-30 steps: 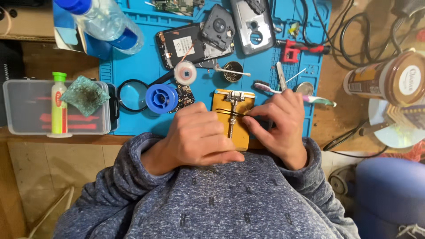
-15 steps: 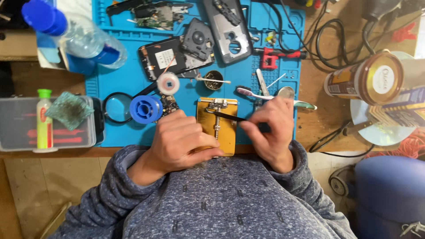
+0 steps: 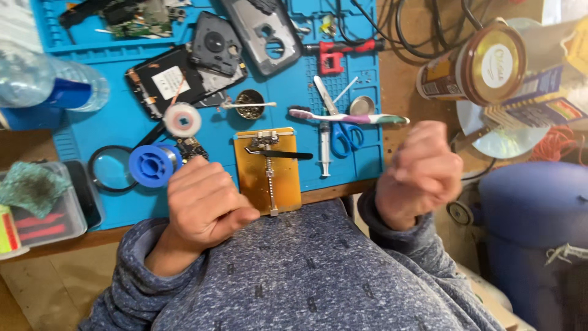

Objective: The person applies flux to a small electronic component held in a vise, cleans the component with a green scouring pad, and then uses tweezers to position a wire onto the component. The person then uses a soldering iron to solder the wire to the component.

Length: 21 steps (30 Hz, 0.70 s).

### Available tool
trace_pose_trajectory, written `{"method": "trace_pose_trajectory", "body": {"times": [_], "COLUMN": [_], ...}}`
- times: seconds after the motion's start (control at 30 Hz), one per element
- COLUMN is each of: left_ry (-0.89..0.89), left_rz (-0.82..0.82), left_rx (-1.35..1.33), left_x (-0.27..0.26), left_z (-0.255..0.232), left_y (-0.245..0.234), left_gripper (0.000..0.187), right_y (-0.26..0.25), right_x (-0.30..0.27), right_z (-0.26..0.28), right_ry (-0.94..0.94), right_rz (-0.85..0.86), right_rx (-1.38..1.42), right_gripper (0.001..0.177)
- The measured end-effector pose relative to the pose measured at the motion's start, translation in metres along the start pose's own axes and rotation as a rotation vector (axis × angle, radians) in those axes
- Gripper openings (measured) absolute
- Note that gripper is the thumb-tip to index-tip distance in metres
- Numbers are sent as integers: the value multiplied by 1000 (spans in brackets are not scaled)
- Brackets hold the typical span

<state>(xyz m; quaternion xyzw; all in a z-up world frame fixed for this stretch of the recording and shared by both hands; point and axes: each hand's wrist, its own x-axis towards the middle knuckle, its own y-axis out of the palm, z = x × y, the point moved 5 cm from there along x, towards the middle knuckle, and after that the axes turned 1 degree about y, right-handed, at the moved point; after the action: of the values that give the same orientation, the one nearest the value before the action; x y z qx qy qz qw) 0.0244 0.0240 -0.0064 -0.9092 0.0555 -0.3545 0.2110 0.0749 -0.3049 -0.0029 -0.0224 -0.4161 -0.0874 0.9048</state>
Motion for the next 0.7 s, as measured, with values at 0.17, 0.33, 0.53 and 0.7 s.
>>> {"method": "trace_pose_trajectory", "body": {"times": [0.17,0.33,0.53,0.7], "left_ry": [-30,-53,-51,-61], "left_rz": [37,30,40,83], "left_rx": [64,59,45,34], "left_x": [13,15,15,26], "left_z": [-17,-18,-19,-24], "left_y": [0,1,-4,-4], "left_gripper": [61,58,69,47], "right_y": [-14,-22,1,-41], "right_x": [24,21,20,47], "right_z": [24,31,36,61], "right_ry": [-68,-53,-51,-240], "right_rz": [-131,-134,30,-104], "right_rx": [-132,-185,-174,-136], "right_gripper": [64,64,52,66]}}
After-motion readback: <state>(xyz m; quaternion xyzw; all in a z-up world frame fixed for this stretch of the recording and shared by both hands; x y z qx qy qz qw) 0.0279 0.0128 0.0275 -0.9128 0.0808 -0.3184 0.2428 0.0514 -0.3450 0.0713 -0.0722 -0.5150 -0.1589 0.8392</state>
